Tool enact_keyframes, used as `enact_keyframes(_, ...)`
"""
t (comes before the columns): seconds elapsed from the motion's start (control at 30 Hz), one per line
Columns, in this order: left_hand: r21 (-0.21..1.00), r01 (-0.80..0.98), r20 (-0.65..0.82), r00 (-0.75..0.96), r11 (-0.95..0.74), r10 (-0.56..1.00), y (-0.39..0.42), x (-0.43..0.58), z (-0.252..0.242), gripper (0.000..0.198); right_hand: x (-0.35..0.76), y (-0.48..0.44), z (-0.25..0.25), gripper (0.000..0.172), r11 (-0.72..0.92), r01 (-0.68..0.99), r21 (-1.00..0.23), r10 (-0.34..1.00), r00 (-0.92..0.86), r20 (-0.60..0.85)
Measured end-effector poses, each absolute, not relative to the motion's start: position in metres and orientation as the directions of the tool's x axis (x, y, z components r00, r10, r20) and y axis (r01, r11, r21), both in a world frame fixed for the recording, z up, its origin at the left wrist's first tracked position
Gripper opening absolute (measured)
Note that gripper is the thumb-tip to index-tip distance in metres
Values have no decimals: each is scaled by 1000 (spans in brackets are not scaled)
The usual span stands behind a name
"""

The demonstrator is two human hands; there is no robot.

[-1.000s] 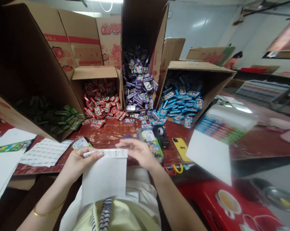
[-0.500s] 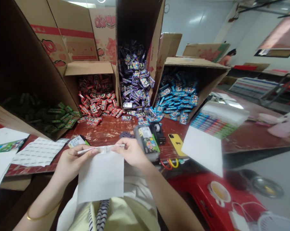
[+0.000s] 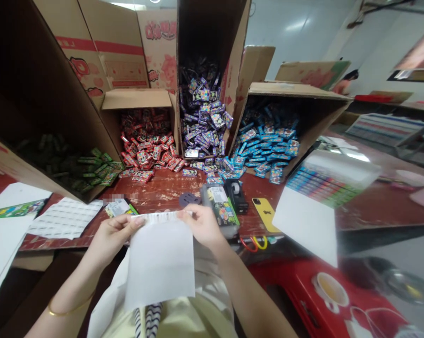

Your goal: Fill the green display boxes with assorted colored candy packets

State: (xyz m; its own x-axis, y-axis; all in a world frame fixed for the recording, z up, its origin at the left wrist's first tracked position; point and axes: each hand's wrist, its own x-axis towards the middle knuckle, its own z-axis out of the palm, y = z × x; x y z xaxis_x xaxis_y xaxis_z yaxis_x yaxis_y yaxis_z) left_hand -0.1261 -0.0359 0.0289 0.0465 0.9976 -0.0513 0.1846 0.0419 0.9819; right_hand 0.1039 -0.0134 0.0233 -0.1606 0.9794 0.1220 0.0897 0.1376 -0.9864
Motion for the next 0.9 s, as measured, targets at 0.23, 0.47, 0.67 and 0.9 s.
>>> enact_keyframes(0.23,996,21,-89,63,88,994,-33,-128,18,31,105,-12,19,28,158,85,-984,979,-140,145)
enact_keyframes(0.47,989,-59,-132,31,134,991,-34,-123,27,30,103,-10,22,29,119,86,-989,988,-108,110)
enact_keyframes(0.67,998,48,-35,-3,35,999,-38,-121,30,34,102,-10,25,36,109,144,-984,993,-47,104)
enact_keyframes(0.9,984,174,29,-38,-22,999,-35,-128,17,36,91,-6,11,46,125,167,-978,991,-64,116)
